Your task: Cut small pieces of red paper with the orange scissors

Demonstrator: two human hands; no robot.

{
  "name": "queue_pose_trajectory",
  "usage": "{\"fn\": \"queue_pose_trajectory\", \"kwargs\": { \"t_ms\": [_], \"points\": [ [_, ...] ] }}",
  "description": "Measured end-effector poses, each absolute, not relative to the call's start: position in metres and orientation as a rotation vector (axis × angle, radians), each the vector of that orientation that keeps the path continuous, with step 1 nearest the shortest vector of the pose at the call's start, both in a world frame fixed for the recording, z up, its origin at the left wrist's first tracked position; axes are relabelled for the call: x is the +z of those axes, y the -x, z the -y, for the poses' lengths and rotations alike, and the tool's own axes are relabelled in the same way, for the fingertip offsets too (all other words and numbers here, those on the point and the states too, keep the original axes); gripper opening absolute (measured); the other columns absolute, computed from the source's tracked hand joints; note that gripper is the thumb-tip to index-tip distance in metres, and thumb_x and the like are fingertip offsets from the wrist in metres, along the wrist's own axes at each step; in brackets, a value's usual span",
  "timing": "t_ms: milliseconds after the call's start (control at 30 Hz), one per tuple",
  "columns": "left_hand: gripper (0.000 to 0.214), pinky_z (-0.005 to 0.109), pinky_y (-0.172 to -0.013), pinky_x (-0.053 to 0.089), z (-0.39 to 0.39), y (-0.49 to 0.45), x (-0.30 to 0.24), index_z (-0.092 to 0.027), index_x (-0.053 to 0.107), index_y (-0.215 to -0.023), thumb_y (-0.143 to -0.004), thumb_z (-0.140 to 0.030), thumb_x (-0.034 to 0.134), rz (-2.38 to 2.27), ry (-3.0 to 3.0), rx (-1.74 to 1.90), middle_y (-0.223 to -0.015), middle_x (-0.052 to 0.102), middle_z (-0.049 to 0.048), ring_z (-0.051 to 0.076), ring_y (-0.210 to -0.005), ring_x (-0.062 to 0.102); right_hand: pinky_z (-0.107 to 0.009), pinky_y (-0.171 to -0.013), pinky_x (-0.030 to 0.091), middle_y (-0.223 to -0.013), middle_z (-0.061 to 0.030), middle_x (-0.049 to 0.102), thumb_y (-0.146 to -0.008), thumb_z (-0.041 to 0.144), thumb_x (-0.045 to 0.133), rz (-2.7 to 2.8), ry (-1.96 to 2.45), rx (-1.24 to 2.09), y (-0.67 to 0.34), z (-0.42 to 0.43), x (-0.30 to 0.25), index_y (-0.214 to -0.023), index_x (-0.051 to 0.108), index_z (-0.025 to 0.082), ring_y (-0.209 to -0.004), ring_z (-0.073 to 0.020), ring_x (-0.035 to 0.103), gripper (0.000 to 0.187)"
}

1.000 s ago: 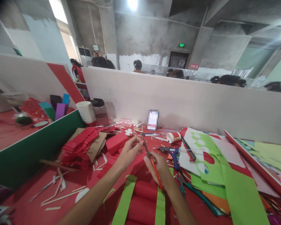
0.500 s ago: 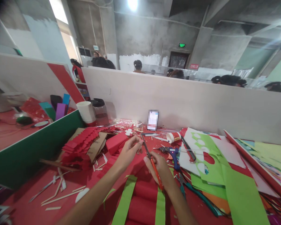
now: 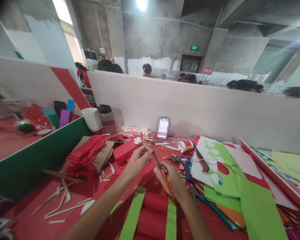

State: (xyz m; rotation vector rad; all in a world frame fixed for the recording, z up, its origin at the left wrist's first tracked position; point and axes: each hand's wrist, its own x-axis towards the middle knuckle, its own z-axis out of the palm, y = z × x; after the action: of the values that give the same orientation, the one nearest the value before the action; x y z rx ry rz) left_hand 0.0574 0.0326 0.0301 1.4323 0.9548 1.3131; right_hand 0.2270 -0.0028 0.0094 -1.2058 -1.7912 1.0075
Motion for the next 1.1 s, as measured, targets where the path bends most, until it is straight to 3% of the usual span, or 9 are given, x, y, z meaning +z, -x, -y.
{"fn": "queue_pose_trajectory", "kwargs": {
  "t_ms": [1100],
  "points": [
    [0.019,0.023,-0.059,0.040,-0.035,-0.048,0.039,-0.018,0.051,-0.071,-0.079,-0.033,0.059,-1.000,-1.453,1.227,-0.064,0.051,-0.0041,0.010,-0.056,0.048,-0.023,-0.052,0.035,-0.063,0.0037,0.047,-0.094,0.044,0.053,1.907,1.232,0.951,-0.234,0.002,0.016,-0.081,0.055,0.018,-0.055,-0.0125,0.044,0.029]
  ]
}}
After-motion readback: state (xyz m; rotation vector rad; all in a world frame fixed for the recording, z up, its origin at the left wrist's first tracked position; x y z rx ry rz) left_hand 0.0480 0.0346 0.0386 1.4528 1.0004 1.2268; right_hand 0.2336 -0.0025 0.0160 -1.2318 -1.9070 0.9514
